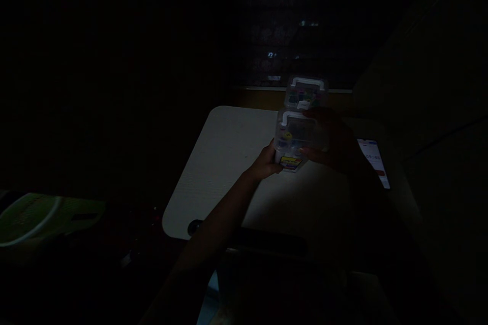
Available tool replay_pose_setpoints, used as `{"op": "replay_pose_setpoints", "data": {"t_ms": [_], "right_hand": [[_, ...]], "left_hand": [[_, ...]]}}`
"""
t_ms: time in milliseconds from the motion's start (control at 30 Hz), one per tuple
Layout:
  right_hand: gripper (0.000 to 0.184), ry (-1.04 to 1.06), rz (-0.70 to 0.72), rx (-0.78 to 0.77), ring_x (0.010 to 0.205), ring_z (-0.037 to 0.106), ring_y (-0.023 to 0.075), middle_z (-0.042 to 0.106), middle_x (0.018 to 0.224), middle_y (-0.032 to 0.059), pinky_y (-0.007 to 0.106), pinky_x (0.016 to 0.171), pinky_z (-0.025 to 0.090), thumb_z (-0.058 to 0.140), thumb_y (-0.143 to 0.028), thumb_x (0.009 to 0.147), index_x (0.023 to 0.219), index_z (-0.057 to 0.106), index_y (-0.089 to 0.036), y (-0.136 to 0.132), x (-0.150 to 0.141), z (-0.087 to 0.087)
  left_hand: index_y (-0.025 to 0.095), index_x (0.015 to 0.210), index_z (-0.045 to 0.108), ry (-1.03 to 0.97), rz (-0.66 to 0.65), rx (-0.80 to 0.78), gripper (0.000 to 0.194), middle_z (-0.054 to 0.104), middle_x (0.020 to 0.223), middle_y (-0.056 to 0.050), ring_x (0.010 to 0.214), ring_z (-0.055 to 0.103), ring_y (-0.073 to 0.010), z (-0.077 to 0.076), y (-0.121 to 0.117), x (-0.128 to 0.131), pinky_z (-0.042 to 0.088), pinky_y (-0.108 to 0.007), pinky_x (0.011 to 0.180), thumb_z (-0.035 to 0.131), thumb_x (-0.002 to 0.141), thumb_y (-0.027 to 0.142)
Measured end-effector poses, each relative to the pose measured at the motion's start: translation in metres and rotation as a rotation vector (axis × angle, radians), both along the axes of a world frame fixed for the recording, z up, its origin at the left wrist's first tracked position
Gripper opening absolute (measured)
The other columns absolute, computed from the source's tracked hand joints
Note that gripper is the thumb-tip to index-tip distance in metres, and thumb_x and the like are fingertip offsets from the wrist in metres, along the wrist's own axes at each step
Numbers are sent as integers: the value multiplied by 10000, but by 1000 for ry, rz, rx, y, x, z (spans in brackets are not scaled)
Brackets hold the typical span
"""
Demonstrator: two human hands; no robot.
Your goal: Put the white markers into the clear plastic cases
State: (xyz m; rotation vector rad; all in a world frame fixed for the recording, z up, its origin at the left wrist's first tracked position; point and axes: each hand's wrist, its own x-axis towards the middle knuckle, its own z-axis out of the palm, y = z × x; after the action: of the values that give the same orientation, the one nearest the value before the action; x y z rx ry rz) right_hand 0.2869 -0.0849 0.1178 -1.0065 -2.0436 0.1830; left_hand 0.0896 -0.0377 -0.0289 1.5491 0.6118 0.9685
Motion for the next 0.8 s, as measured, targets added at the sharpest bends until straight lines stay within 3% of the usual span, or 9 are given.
{"op": "replay_pose_setpoints", "data": {"t_ms": [333, 567, 800], "right_hand": [[663, -18, 26, -105, 1294, 498, 333, 530, 1350, 57, 576, 1065, 442, 694, -506, 732, 1339, 469, -360, 1, 6, 0], [714, -71, 43, -56, 1277, 505, 336, 527, 1348, 112, 579, 1040, 455, 703, -476, 742, 1370, 444, -257, 1, 11, 0], [724, -81, 80, -71, 1264, 522, 312, 532, 1337, 76, 528, 1011, 499, 738, -459, 716, 1364, 442, -330, 1, 14, 2]], "left_hand": [[201, 1255, 494, -51, 17, 1, 776, 645, 1122, -40, 945, 611, -249, 3, -1, 3, 475, -307, 742, 683, 505, 259], [208, 1325, 451, -33, 6, 6, 848, 646, 1126, -47, 870, 622, -226, -2, 0, 1, 478, -291, 689, 688, 513, 266], [210, 1318, 467, -34, 16, 69, 833, 643, 1158, -53, 985, 616, -267, -1, 2, 2, 487, -332, 772, 692, 517, 264]]}}
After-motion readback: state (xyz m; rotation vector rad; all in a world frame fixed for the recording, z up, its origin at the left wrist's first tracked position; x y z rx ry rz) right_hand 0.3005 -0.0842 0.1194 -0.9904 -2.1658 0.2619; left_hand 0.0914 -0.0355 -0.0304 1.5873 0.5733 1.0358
